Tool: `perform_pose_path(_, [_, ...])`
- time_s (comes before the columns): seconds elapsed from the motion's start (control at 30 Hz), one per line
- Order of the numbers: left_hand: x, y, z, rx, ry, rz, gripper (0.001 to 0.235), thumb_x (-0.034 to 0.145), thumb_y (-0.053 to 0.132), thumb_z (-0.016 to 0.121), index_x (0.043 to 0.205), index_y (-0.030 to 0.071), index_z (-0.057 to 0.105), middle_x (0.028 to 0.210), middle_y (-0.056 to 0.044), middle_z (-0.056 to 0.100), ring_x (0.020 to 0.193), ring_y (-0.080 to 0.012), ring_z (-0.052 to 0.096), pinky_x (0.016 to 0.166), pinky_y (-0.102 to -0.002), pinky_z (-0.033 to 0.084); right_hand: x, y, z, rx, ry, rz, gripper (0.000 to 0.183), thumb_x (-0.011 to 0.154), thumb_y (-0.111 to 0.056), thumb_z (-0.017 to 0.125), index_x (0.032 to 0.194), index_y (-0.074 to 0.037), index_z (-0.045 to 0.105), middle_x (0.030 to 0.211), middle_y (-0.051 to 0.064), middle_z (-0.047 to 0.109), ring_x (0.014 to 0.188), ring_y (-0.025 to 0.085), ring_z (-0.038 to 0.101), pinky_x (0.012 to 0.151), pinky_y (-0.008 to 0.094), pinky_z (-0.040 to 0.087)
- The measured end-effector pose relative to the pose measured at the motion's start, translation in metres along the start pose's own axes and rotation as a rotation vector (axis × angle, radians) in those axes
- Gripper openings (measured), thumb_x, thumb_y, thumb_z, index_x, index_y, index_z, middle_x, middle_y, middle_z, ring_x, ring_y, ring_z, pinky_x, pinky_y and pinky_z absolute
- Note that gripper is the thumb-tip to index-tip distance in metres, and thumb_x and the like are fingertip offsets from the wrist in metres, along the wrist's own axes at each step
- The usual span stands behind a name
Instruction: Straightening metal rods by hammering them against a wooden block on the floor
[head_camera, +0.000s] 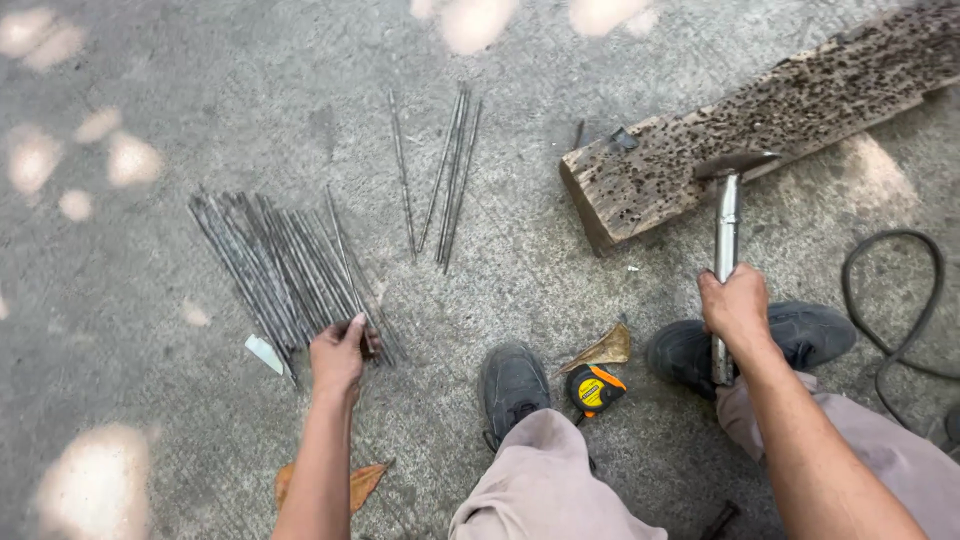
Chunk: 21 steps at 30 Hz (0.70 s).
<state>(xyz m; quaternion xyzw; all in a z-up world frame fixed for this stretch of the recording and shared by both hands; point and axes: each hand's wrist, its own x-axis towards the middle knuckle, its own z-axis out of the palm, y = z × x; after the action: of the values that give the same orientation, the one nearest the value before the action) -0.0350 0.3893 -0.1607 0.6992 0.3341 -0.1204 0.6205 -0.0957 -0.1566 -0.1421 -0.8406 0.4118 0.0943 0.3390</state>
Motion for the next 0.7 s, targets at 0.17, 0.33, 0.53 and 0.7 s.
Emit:
perform_pose_path(0.17, [-0.075,0.097,0.08,-0.414,-0.285,-0.127,0.02,0.092,0.016,0.077,0.104,0.005,0.066,0.078,-0.011,0.069,0.067,-0.02,0.069,0.065,-0.034,0.06,-0.002,-0.004,-0.001,-0.017,0.012,0.025,0.035,0.095,-0.024,0.063,0.093,0.011,0.069,0.051,0.023,0.062,0.057,0.04,0.071,0.057,0.049,0.054])
perform_pose_path(0.33, [-0.122,0.154,0.186,-0.366,-0.583,-0.19,0.028,0.091,0.019,0.077,0.105,-0.001,0.064,0.079,-0.017,0.067,0.063,-0.0227,0.066,0.061,-0.039,0.06,0.009,0.008,0.007,-0.06,0.033,0.053,0.037,0.093,-0.026,0.065,0.098,0.011,0.07,0.06,0.027,0.067,0.071,0.046,0.074,0.064,0.054,0.056])
perform_pose_path(0.53, [-0.128,0.161,0.284,-0.299,-0.865,-0.312,0.017,0.091,0.016,0.076,0.093,0.0,0.07,0.074,-0.012,0.075,0.054,-0.0155,0.072,0.051,-0.031,0.063,0.01,0.003,0.009,-0.029,0.03,0.112,0.039,0.092,-0.028,0.066,0.106,0.008,0.07,0.073,0.027,0.071,0.079,0.046,0.075,0.069,0.055,0.057])
perform_pose_path(0.7, [-0.144,0.182,0.299,-0.289,-0.934,-0.348,0.028,0.097,0.025,0.067,0.098,-0.004,0.071,0.079,-0.017,0.077,0.058,-0.0205,0.075,0.055,-0.039,0.066,0.011,0.002,0.008,0.038,0.016,0.115,0.034,0.088,-0.027,0.063,0.096,0.005,0.073,0.061,0.022,0.067,0.057,0.038,0.072,0.057,0.05,0.056])
